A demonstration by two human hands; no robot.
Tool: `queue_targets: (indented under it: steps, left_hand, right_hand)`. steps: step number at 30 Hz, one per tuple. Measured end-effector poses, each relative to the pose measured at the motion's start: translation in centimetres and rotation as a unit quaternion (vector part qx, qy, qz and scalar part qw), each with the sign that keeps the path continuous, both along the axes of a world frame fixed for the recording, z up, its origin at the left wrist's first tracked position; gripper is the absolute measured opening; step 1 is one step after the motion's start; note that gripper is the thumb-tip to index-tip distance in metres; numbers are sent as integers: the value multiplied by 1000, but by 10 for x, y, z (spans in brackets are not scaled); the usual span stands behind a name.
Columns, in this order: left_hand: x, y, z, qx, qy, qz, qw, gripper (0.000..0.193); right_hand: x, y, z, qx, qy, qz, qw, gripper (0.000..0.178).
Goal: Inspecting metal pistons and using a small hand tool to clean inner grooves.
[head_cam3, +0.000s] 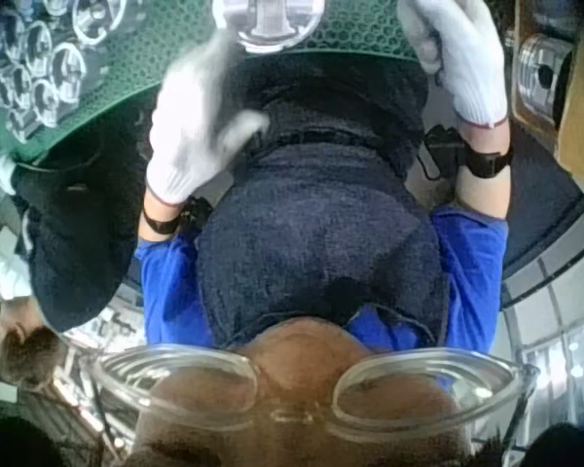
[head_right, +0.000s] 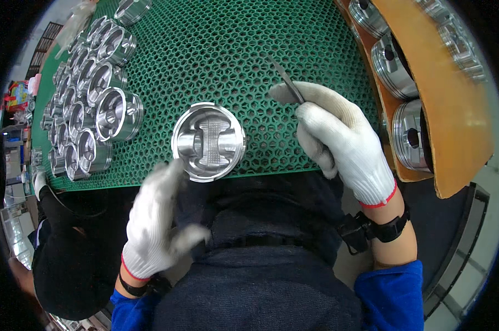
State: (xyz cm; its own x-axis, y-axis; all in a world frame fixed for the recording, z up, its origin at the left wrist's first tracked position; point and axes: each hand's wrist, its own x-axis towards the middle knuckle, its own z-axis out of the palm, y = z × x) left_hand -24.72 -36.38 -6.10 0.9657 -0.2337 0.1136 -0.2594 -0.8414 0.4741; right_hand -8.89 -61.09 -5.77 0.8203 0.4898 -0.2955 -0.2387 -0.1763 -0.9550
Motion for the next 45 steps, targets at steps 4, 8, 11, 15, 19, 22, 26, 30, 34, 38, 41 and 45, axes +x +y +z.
queue_targets:
  steps: [4, 8, 11, 15, 19, 22, 26, 30, 34, 38, 41, 45]
  left_hand:
    - [-5, -15, 18, -395, 114, 117, 904, 71]
    - [31, -23, 6, 77, -35, 27, 996, 28]
    - [29, -5, -15, -207, -64, 110, 970, 26]
    - [9, 9, 0, -878, 190, 192, 394, 26]
    - [-15, 12, -2, -947, 167, 103, 254, 27]
    - [-15, 5, 3, -952, 162, 101, 241, 28]
    - [-27, 17, -20, -954, 190, 61, 225, 42]
    - [-35, 20, -19, -946, 149, 38, 286, 69]
    - [-35, 13, -5, -848, 43, 194, 491, 71]
    - [-48, 36, 1, -740, -2, 211, 638, 63]
    - [-46, 29, 8, -782, -8, 190, 593, 73]
    - [-45, 12, 12, -811, 59, 179, 553, 93]
  right_hand:
    - [0, -5, -9, 43, -6, 12, 999, 42]
    - [-3, -6, -9, 70, -12, 13, 997, 41]
    - [-6, -6, -10, 71, -20, 5, 997, 42]
    - [-11, -14, -15, 53, -28, -26, 998, 44]
    - [-10, -10, -19, 48, -52, -33, 997, 43]
    - [-4, -13, -18, 49, -57, -1, 997, 46]
    - [12, 18, -4, -92, -182, -2, 979, 56]
    - [36, 18, -21, -241, -514, -4, 823, 68]
    - [22, 4, -44, -373, -555, 49, 742, 61]
    - [20, 0, -47, -373, -557, 33, 741, 57]
    - [14, 0, -44, -360, -565, 15, 742, 55]
    - [-18, 36, -2, -160, -620, 101, 761, 48]
